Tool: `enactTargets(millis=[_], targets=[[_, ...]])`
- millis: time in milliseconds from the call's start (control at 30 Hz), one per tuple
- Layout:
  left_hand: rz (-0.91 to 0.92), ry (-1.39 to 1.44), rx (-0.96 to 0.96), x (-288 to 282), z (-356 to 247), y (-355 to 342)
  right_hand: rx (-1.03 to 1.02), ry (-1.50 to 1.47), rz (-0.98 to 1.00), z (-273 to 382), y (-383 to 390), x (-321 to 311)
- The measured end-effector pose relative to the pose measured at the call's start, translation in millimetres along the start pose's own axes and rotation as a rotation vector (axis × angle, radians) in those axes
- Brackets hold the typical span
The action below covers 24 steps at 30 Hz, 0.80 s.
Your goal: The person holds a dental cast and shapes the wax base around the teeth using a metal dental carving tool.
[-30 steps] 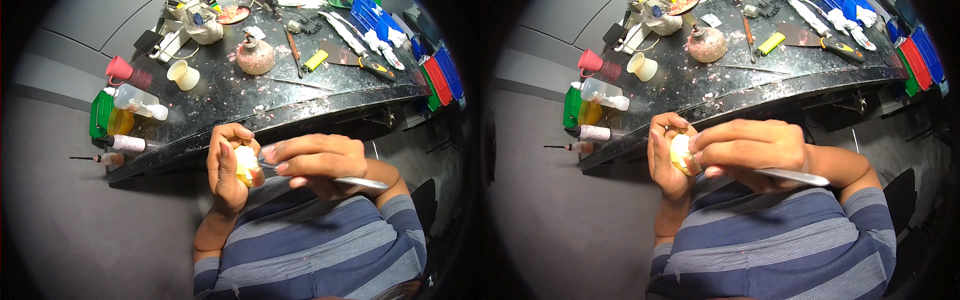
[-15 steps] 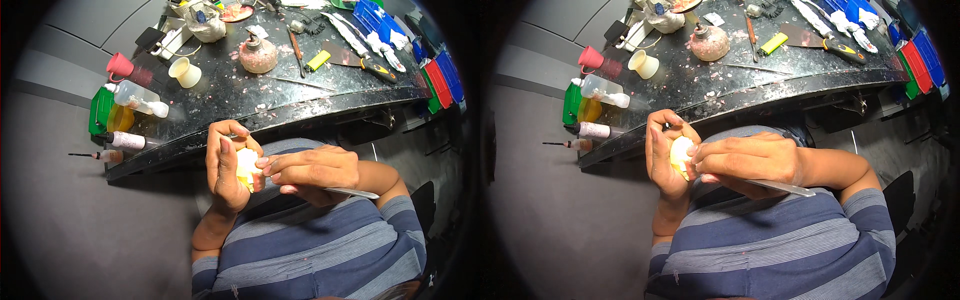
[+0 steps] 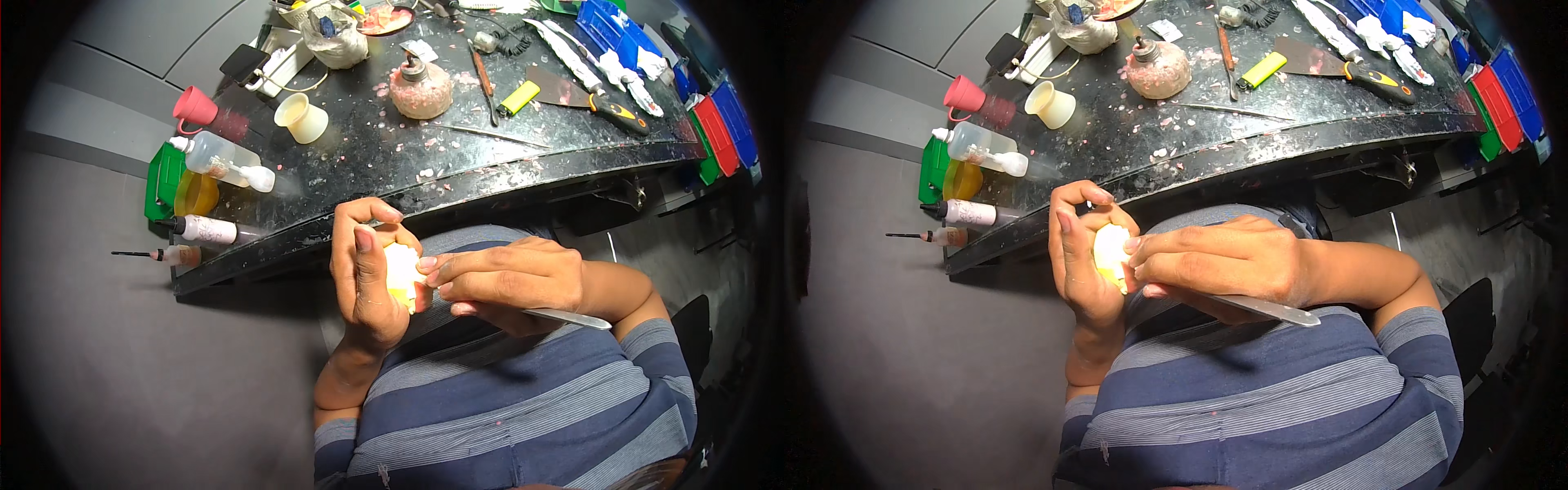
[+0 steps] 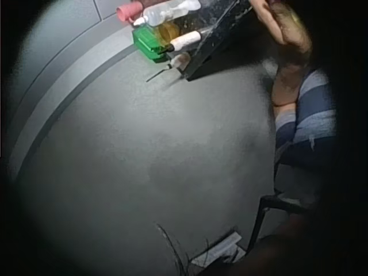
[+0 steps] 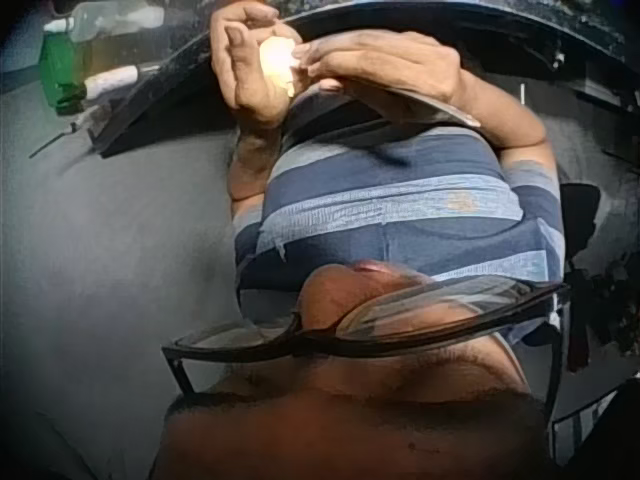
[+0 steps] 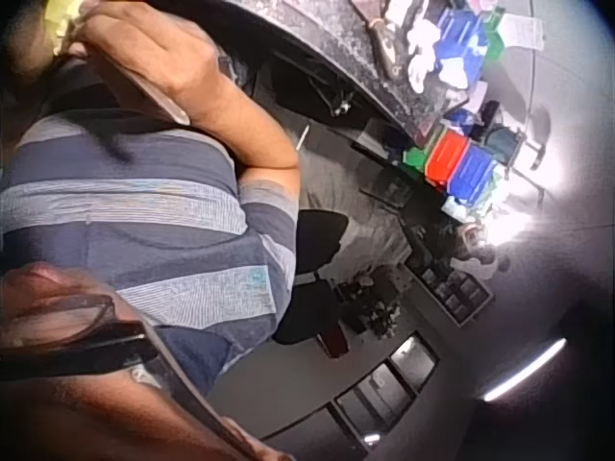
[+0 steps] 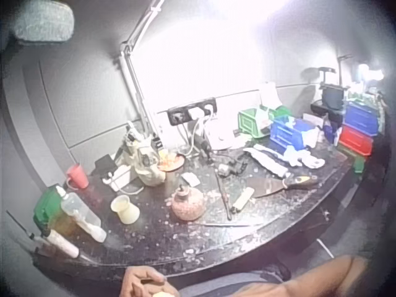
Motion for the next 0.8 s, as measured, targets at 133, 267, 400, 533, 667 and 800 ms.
enactTargets(millis=[133, 267, 400, 533, 667, 800], targets=[[0.002, -0.004, -0.018, -0.3, 0.3, 0.0, -0.018, 0.015, 0.017, -0.7, 0.8, -0.5], [0.013, 0.067, -0.060, -0.6, 2.2, -0.2, -0.019, 0.011, 0.047, 1.2, -1.7, -2.9], [0.014, 0.155, -0.131, 0.2, 1.2, 0.7, -0.018, 0.004, 0.052, 1.6, -0.8, -3.2], [0.036, 0.185, -0.122, 0.0, 3.3, 0.3, -0.040, 0.001, 0.033, 0.6, 1.8, -2.8], [0.050, 0.210, -0.149, -0.4, 2.8, 0.1, -0.053, 0.006, 0.023, 0.0, 3.5, -1.8], [0.048, 0.213, -0.144, -0.5, 5.5, 0.2, -0.064, 0.001, 0.011, -1.2, 5.9, -1.2]])
Point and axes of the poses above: each hand's wrist, its own y-axis away from the middle knuckle, its own x-axis out of the palm, z = x × y, the point moved 3 cm from there along -y, towards the middle knuckle, and after that the axes turned 12 degrees about -z, right-handed, at the moved point
